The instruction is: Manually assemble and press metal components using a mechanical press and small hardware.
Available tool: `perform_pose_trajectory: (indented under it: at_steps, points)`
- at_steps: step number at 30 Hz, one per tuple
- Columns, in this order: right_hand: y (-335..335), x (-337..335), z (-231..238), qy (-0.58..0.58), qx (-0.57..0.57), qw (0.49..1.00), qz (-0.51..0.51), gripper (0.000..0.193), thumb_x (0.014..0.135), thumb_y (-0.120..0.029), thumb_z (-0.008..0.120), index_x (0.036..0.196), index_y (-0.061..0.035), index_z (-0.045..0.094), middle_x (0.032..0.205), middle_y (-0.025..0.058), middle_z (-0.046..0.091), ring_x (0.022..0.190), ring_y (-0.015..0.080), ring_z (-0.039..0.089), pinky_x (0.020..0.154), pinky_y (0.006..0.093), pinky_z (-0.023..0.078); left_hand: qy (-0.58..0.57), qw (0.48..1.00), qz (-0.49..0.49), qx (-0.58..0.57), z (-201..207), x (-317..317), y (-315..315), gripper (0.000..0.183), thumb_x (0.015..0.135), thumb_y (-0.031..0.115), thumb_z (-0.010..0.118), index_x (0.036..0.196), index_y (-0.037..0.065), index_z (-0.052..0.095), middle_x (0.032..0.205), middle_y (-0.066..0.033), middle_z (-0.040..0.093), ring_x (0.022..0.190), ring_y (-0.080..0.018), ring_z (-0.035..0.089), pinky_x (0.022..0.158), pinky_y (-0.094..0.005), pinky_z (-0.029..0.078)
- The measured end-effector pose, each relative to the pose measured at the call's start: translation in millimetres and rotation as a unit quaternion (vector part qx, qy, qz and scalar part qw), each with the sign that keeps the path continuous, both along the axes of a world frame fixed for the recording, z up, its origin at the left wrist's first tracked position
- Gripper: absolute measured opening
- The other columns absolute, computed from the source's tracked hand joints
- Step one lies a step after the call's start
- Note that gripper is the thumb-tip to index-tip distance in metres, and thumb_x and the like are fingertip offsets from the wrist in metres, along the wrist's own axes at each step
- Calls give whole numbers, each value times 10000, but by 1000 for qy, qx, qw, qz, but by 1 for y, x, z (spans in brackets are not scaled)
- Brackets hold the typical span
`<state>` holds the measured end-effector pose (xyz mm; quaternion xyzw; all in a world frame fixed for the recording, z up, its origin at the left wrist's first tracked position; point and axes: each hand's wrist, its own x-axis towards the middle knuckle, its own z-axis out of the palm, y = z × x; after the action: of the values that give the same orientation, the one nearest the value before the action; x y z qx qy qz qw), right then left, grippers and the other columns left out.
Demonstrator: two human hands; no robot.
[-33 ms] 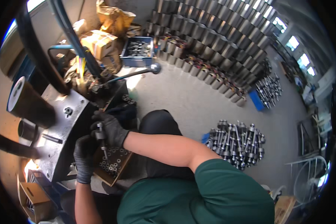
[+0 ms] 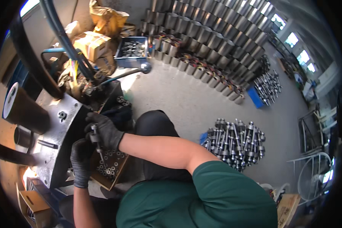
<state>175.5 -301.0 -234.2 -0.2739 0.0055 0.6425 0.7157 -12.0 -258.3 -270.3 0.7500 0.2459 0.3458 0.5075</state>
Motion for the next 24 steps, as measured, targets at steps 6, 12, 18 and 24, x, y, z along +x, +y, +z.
perform_pose_trajectory:
  at_steps: [6, 12, 18, 24]
  points:
    - [-104, 60, 84, -200, 97, 971, -90, 413, 974, -496, 685, 946, -84, 663, 667, 81, 626, 405, 146, 495, 374, 315, 433, 85, 975, -53, 200, 2, 35, -9, 312, 857, -111, 622, 1131, 36, 646, 1133, -107, 634, 1034, -224, 639, 925, -331, 519]
    - [-243, 122, 182, -501, 94, 829, -232, 484, 993, -488, 692, 1124, -23, 679, 783, 91, 687, 558, 137, 623, 459, 278, 482, 128, 955, -130, 232, 12, 53, -34, 261, 906, -75, 572, 1142, 9, 647, 1144, -153, 643, 1041, -302, 653, 943, -370, 528]
    - [-413, 191, 216, -757, -178, 596, -199, 413, 1006, -381, 702, 1207, -21, 683, 872, 76, 704, 666, 143, 663, 593, 306, 562, 161, 937, -213, 223, 12, 73, -57, 227, 891, -21, 635, 1114, 18, 661, 1100, -194, 657, 1025, -415, 659, 915, -443, 542]
    - [-568, 249, 193, -575, -594, 539, -162, 374, 989, -387, 671, 1168, -59, 668, 722, 26, 589, 513, 139, 554, 423, 324, 421, 238, 907, -250, 240, 3, 59, -62, 202, 875, 43, 669, 1076, 32, 668, 1072, -211, 658, 1018, -435, 658, 880, -499, 546]
